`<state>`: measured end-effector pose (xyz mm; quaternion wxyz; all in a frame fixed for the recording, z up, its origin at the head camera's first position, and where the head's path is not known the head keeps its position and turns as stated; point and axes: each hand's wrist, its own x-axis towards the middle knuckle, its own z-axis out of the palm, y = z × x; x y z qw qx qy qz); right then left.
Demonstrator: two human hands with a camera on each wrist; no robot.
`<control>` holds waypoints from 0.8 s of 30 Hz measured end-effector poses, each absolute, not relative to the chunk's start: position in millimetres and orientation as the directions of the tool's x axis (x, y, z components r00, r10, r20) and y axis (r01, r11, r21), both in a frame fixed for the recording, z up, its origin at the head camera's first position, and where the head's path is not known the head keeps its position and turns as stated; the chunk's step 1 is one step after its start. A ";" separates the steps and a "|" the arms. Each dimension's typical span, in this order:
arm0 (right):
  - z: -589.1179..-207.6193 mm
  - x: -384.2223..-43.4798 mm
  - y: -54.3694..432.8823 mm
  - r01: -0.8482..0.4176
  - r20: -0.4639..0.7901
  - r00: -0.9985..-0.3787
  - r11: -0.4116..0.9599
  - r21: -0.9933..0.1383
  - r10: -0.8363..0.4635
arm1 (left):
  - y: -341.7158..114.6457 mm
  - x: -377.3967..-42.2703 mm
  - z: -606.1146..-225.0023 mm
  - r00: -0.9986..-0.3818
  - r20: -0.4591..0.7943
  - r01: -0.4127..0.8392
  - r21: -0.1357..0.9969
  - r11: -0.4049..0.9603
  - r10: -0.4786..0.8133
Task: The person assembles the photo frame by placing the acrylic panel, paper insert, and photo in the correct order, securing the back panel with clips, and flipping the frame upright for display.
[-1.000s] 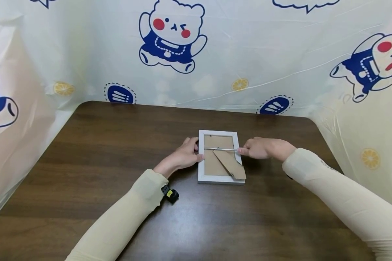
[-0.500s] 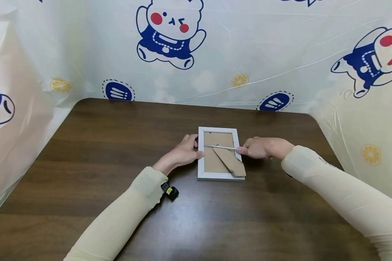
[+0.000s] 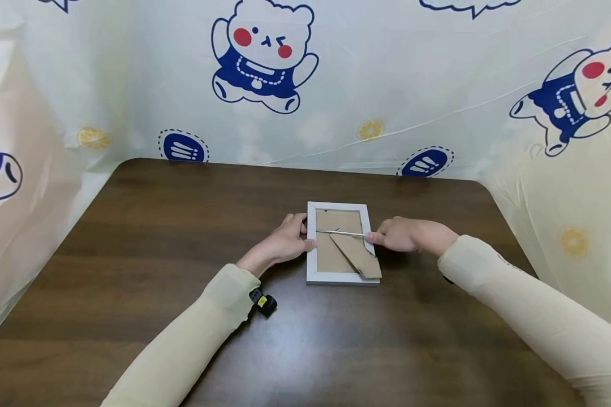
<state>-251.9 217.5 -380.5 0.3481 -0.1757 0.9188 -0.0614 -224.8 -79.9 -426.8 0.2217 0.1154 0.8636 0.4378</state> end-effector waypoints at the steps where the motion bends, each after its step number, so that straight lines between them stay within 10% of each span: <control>1: -381.2 -251.1 217.7 -0.311 -0.602 -0.700 0.923 -0.226 -0.384 | -80.1 -223.9 -427.0 -0.875 -0.284 0.002 0.808 0.589 0.393; 24: -384.4 -242.2 229.3 -0.413 -0.456 -0.756 0.883 -0.223 -0.469 | -80.8 -221.7 -426.2 -0.879 -0.284 -0.008 0.812 0.583 0.383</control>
